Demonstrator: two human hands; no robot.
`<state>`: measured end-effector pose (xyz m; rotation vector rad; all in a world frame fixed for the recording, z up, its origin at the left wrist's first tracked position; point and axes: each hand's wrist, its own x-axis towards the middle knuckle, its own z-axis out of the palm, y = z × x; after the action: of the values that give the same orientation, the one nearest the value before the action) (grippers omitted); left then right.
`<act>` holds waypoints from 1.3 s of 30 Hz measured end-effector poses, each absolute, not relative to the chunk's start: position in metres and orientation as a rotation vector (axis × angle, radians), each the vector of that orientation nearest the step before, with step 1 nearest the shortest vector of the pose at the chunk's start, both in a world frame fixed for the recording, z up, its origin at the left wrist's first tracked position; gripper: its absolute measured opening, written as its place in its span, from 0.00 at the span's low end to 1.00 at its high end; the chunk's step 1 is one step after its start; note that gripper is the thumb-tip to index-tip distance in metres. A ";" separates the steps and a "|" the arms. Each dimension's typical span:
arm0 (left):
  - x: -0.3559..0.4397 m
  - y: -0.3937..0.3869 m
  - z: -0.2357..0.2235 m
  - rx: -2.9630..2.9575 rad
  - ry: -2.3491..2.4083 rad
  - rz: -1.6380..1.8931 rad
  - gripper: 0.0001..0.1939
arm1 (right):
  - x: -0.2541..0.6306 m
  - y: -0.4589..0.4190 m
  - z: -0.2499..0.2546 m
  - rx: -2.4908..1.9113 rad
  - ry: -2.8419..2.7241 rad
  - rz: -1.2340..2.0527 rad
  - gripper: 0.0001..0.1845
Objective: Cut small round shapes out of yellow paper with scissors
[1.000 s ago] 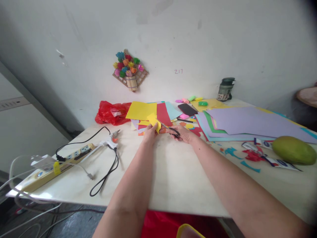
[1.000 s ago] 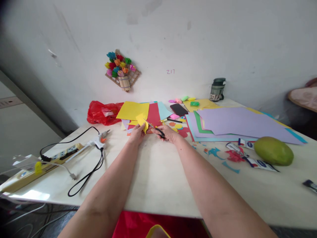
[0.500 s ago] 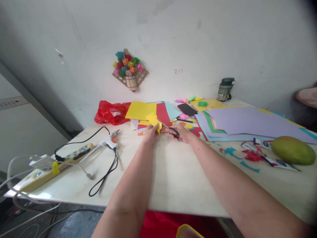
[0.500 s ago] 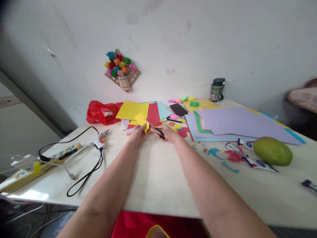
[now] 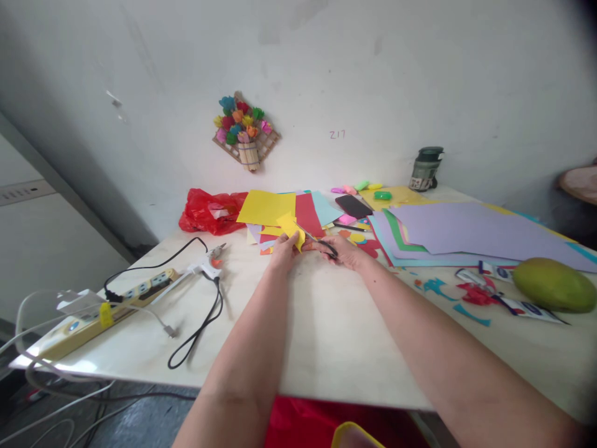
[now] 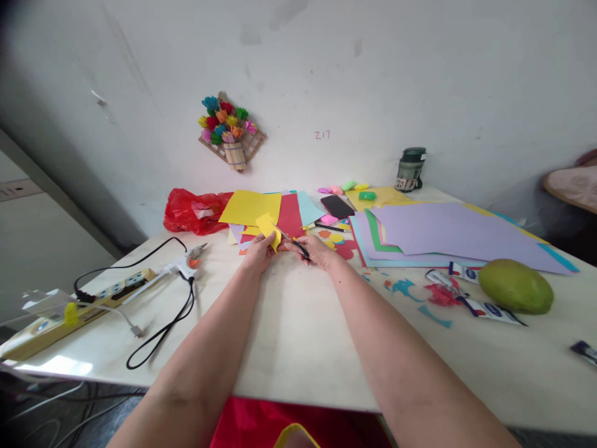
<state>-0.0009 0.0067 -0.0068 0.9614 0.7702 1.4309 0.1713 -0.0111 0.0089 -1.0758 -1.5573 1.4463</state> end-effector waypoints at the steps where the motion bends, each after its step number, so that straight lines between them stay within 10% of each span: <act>1: -0.001 0.007 -0.007 0.962 0.776 1.432 0.17 | 0.172 -0.011 0.009 -1.075 -1.557 1.450 0.17; 39: -0.005 0.010 -0.010 0.933 0.736 1.420 0.16 | 0.176 -0.011 0.009 -1.047 -1.545 1.475 0.18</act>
<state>-0.0051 0.0105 -0.0103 0.9328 0.7361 1.4196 0.1758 -0.0105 0.0095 -1.0470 -1.5452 1.4751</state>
